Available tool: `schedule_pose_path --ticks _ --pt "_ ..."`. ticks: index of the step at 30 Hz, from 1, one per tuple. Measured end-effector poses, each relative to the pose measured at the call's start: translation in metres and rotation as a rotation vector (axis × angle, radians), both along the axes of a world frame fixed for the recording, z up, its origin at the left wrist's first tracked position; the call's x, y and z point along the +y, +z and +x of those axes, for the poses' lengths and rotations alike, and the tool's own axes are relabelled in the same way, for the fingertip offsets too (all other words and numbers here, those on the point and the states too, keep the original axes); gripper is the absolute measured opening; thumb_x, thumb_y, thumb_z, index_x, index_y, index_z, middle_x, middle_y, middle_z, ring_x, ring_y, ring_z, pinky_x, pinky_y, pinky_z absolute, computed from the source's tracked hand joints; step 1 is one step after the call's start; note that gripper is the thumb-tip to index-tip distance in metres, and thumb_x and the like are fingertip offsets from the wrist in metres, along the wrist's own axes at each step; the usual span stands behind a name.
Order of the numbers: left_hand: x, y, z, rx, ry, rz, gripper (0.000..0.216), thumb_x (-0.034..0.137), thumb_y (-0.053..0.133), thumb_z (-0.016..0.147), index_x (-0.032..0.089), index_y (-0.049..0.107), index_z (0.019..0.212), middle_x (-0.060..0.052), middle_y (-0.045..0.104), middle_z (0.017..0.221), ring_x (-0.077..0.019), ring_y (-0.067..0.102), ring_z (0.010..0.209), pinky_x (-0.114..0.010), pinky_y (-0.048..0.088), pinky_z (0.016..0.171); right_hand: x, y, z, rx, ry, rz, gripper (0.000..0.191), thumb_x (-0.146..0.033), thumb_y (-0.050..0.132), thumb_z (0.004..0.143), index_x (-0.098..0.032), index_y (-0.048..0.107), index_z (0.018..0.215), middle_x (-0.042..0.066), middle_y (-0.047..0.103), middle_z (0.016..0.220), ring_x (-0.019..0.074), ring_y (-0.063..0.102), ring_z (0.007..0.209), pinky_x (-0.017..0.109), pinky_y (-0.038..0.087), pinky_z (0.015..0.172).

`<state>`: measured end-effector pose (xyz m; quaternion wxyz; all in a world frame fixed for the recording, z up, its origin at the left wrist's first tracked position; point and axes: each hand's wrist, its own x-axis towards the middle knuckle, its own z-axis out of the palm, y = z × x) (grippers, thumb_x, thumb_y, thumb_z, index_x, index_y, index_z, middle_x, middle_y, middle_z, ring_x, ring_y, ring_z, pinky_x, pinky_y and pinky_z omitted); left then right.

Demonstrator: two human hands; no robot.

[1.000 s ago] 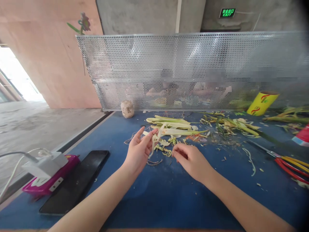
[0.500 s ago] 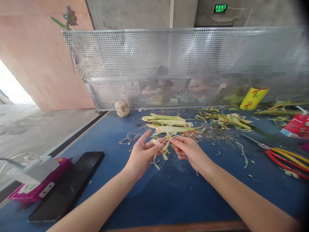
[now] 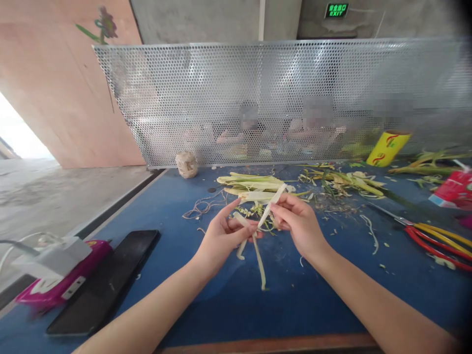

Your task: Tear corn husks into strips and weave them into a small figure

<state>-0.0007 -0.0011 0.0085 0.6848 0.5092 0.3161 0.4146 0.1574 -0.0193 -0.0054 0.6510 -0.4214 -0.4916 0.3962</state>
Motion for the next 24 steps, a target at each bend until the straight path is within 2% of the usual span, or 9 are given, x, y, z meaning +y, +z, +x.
schedule_pose_path --ticks 3,10,15,18,21,24 --pt "-0.002 0.003 0.000 0.003 -0.001 -0.047 0.078 0.015 0.070 0.064 0.014 0.030 0.131 -0.006 0.070 0.072 -0.0176 0.066 0.064 -0.027 0.051 0.063 0.002 0.001 0.002 0.043 -0.023 0.004 0.020 -0.032 0.062 0.071 -0.018 0.048 0.066 -0.008 0.035 0.045 0.0040 0.026 0.038 0.020 0.019 0.037" --pt "-0.001 0.005 -0.001 -0.077 0.071 -0.071 0.084 0.004 0.070 0.059 0.013 0.028 0.132 -0.011 0.069 0.091 -0.0214 0.065 0.085 -0.025 0.052 0.066 0.003 -0.002 -0.002 -0.042 0.175 -0.159 0.028 -0.045 0.053 0.077 -0.019 0.043 0.069 -0.006 0.045 0.051 0.0055 0.034 0.039 0.020 0.024 0.037" --pt "0.000 0.002 -0.001 -0.075 0.082 0.022 0.082 0.010 0.068 0.064 0.015 0.025 0.134 -0.005 0.070 0.075 -0.0180 0.066 0.075 -0.028 0.053 0.067 -0.002 -0.005 -0.008 -0.159 0.343 -0.158 0.023 -0.038 0.056 0.077 -0.019 0.048 0.089 -0.004 0.050 0.065 0.0065 0.043 0.048 0.019 0.033 0.042" --pt "-0.001 0.002 -0.001 -0.086 0.061 0.020 0.075 0.017 0.063 0.071 0.017 0.024 0.135 -0.007 0.070 0.078 -0.0191 0.066 0.075 -0.031 0.054 0.068 -0.004 -0.009 -0.014 -0.148 0.355 -0.141 0.034 -0.034 0.059 0.075 -0.021 0.044 0.102 -0.004 0.052 0.067 0.0075 0.047 0.049 0.020 0.038 0.043" --pt "-0.003 0.003 -0.001 -0.035 0.045 0.034 0.076 0.022 0.059 0.074 0.021 0.017 0.137 -0.008 0.070 0.082 -0.0189 0.066 0.067 -0.030 0.055 0.058 -0.003 -0.012 -0.018 -0.108 0.340 -0.119 0.043 -0.033 0.060 0.074 -0.023 0.041 0.112 -0.005 0.053 0.063 0.0088 0.051 0.047 0.022 0.042 0.045" --pt "-0.006 0.006 -0.002 0.043 0.070 0.101 0.082 0.023 0.059 0.074 0.025 0.008 0.138 -0.006 0.069 0.080 -0.0152 0.063 0.053 -0.027 0.053 0.045 -0.002 -0.012 -0.019 -0.105 0.376 -0.139 0.036 -0.038 0.057 0.076 -0.022 0.047 0.106 -0.004 0.056 0.061 0.0086 0.051 0.043 0.022 0.044 0.044"
